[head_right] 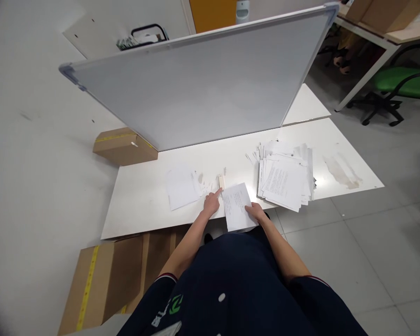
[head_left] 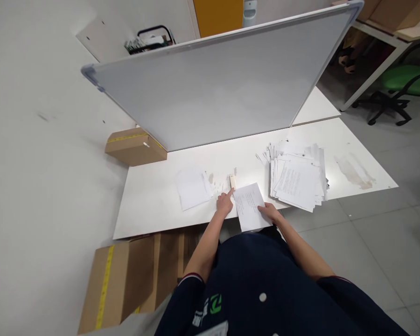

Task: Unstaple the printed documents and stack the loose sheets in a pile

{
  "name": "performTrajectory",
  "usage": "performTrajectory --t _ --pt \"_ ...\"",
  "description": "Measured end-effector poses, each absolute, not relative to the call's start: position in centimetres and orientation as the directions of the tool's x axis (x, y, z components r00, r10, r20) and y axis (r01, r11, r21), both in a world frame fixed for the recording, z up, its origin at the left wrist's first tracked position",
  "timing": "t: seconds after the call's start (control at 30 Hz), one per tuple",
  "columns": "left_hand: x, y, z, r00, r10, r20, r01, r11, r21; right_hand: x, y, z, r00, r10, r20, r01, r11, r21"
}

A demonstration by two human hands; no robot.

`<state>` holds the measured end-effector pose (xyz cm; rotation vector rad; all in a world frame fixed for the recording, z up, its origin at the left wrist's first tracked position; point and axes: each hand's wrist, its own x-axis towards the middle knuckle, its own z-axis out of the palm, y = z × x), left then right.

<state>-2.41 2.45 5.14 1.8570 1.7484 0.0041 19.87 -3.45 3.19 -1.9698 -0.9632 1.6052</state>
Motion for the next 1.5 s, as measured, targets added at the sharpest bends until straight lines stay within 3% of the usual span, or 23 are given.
performTrajectory --t 0.13,0.37,0.5,0.63,0.83,0.93,1.23,1.5 --pt "-3.8 0.5 4.7 0.135 0.971 -0.199 0.866 -0.018 0.5 22.8 -4.7 5.4 0.196 0.771 -0.606 0.264 -0.636 -0.725" --pt "-9.7 -1.7 3.7 -0.211 0.971 -0.114 0.869 0.24 0.433 30.6 -3.8 8.4 0.469 0.755 -0.458 0.253 -0.612 -0.749" --pt "-12.0 -0.4 3.8 -0.326 0.944 -0.053 0.863 0.32 0.392 33.6 -2.2 9.3 0.61 0.695 -0.379 0.338 -0.662 -0.669" --pt "-12.9 1.1 3.4 -0.319 0.947 -0.046 0.876 0.313 0.368 34.5 -2.1 10.0 0.699 0.671 -0.249 0.466 -0.69 -0.554" --pt "-13.9 2.5 2.9 -0.094 0.988 -0.125 0.971 0.118 0.209 31.6 -3.0 9.3 0.571 0.791 -0.22 0.615 -0.59 -0.524" --pt "-14.3 3.2 3.1 -0.006 0.983 -0.184 0.981 0.042 0.19 29.5 -3.0 8.7 0.485 0.849 -0.209 0.657 -0.511 -0.554" --pt "-15.2 3.6 3.1 0.01 0.979 -0.206 0.973 0.038 0.229 25.4 -2.9 8.1 0.286 0.912 -0.293 0.705 -0.407 -0.581" --pt "-16.6 4.5 3.5 -0.059 0.979 -0.194 0.926 0.126 0.357 24.1 -2.7 7.4 0.196 0.927 -0.321 0.728 -0.356 -0.586"
